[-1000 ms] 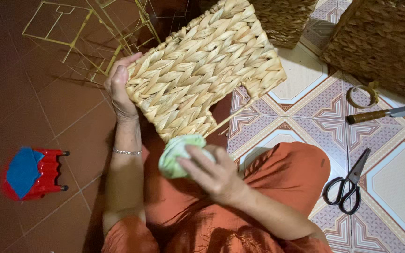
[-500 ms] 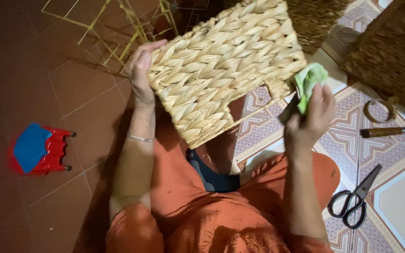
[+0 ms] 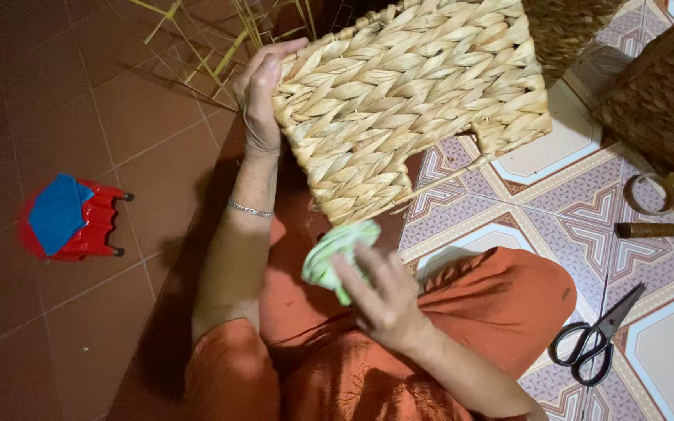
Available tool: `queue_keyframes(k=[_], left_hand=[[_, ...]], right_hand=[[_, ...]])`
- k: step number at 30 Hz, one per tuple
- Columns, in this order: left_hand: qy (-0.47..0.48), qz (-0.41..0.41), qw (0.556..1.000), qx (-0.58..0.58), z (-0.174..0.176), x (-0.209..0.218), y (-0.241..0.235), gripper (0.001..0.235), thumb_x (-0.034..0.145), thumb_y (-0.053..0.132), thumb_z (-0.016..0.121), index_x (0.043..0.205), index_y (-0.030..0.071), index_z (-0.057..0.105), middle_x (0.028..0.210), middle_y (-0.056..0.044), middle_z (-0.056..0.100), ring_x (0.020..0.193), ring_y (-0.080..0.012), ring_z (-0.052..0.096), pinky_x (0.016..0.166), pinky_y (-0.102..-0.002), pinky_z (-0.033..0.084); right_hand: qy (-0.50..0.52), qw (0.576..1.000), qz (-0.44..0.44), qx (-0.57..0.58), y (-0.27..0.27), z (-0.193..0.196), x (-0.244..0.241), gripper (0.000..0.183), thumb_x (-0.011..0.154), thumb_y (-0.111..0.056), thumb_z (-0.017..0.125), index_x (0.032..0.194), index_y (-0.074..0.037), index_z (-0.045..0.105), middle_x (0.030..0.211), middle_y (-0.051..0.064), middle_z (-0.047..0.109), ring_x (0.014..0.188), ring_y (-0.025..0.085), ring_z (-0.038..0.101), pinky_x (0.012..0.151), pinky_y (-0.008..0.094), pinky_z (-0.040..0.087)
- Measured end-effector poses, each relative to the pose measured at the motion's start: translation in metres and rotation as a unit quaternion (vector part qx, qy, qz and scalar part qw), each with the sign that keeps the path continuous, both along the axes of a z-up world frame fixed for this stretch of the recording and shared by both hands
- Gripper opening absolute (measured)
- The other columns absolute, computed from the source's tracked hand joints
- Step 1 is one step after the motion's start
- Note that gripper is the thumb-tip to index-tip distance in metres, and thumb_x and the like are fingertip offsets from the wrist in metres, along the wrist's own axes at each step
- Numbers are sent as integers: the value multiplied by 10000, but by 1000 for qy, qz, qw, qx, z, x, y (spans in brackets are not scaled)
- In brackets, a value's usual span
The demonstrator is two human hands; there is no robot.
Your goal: The person wipes a woven basket with a green cloth, then uses scissors to trim loose strands from the basket's edge. The person continues wiping the basket's surface and edges.
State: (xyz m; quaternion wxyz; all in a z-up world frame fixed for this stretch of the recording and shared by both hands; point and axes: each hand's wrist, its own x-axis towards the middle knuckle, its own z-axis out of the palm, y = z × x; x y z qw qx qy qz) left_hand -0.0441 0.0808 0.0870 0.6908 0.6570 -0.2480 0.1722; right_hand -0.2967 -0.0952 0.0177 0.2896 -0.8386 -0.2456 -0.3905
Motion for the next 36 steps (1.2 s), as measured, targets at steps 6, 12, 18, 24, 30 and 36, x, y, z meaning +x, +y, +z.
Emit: queue_keyframes(k=[6, 12, 18, 24, 30, 36], left_hand=[[27, -13, 1000, 2, 7, -9, 0, 567, 1001, 430, 432, 1219, -23, 694, 1174, -183, 742, 1022, -213, 697, 925, -384, 577], [42, -11, 999, 5, 15, -17, -1, 525, 1016, 383, 450, 1251, -19, 693, 1160, -158, 748, 1059, -200, 684, 980, -348, 537], [-204, 187, 956, 100, 25, -45, -9, 201, 992, 78, 612, 1190, 49, 634, 1235, -93, 662, 1189, -218, 623, 1045, -391, 518], [-366, 162, 844, 357, 10, -148, -28, 250, 936, 163, 768, 1150, 96, 657, 1181, -57, 580, 1185, -225, 547, 1066, -514, 419], [-400, 137, 787, 449, 0, -165, -33, 317, 973, 155, 821, 1240, 87, 664, 1210, -49, 563, 1208, -227, 532, 1116, -531, 417], [-408, 143, 779, 454, -4, -163, -34, 265, 951, 110, 767, 1203, 73, 694, 1195, -62, 563, 1169, -242, 538, 1072, -522, 428]], right_hand=[[25, 999, 43, 20, -52, 16, 2, 541, 791, -267, 668, 1303, -92, 676, 1291, 192, 631, 861, 219, 641, 656, 357, 518], [112, 991, -55, -45, -124, 44, 37, 333, 826, -20, 781, 1122, -170, 773, 1538, 191, 535, 1255, 324, 661, 919, 402, 616], [83, 991, -85, -65, -120, 37, 44, 395, 771, 29, 777, 1128, -138, 788, 1536, 152, 538, 1231, 305, 675, 871, 369, 606], [91, 991, -90, -41, -114, 33, 47, 451, 706, 33, 767, 1128, -127, 783, 1526, 173, 534, 1228, 318, 676, 821, 360, 603], [100, 990, -96, -38, -111, 31, 44, 452, 720, 22, 785, 1146, -127, 782, 1547, 180, 529, 1207, 299, 686, 807, 336, 597], [87, 990, -101, -35, -110, 30, 44, 434, 736, 11, 789, 1146, -130, 779, 1548, 196, 516, 1228, 311, 674, 863, 342, 589]])
